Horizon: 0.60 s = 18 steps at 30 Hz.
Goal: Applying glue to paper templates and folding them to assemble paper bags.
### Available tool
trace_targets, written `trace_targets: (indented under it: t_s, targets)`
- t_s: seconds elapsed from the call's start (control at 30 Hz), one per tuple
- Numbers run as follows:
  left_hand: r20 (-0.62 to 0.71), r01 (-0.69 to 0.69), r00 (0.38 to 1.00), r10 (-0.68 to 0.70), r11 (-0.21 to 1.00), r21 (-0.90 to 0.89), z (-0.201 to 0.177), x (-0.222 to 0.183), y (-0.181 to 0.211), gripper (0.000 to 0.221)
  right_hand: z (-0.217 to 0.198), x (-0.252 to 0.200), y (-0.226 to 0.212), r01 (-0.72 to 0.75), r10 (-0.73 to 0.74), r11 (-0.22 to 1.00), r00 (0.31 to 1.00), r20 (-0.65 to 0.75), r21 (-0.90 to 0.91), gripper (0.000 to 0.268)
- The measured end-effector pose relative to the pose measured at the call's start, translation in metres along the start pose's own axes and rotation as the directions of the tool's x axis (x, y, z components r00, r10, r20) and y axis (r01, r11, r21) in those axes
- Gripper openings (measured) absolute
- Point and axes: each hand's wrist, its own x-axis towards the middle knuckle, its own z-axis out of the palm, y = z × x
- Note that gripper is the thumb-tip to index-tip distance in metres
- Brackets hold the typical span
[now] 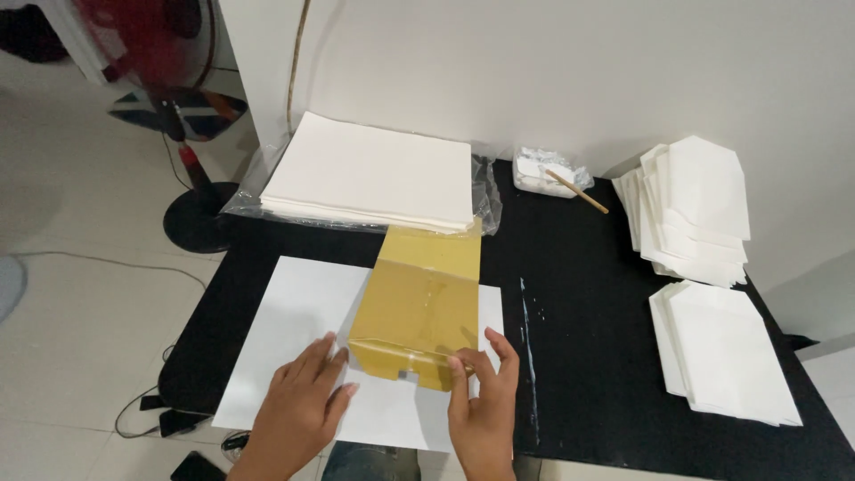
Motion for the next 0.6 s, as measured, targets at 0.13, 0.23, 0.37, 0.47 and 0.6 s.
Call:
trace_targets:
  t_s: [0.13,0.23,0.37,0.47,0.6]
  targets:
    - [0.062,0.090,0.994,-0.092,0.995,0.033,0.002,0.004,0.001,0.050,0.008,-0.003,-0.001,-0.103,0.102,0.995,0.994,0.023,0.020,0.015]
    - [0.102,0.166,0.979,-0.179,0.979,0.121,-0.004,0.008,-0.001,0.048,0.007,-0.001,-0.010,-0.273,0.274,0.962,0.959,0.071,-0.020,0.015]
    - [0.016,0.139,0.989,-0.145,0.971,0.196,0.008,0.002,-0.011,0.059,0.009,-0.001,0.012,-0.127,0.121,0.989,0.990,0.075,0.079,0.022]
    - [-0.086,0.117,0.991,-0.099,0.964,0.240,0.014,-0.002,-0.011,0.058,0.010,-0.001,0.007,-0.101,0.094,0.993,0.989,0.113,0.064,0.018]
    - [-0.053,0.123,0.992,-0.115,0.974,0.192,0.011,-0.001,-0.008,0.059,0.012,-0.006,0.014,-0.077,0.071,0.997,0.980,0.185,0.022,0.013]
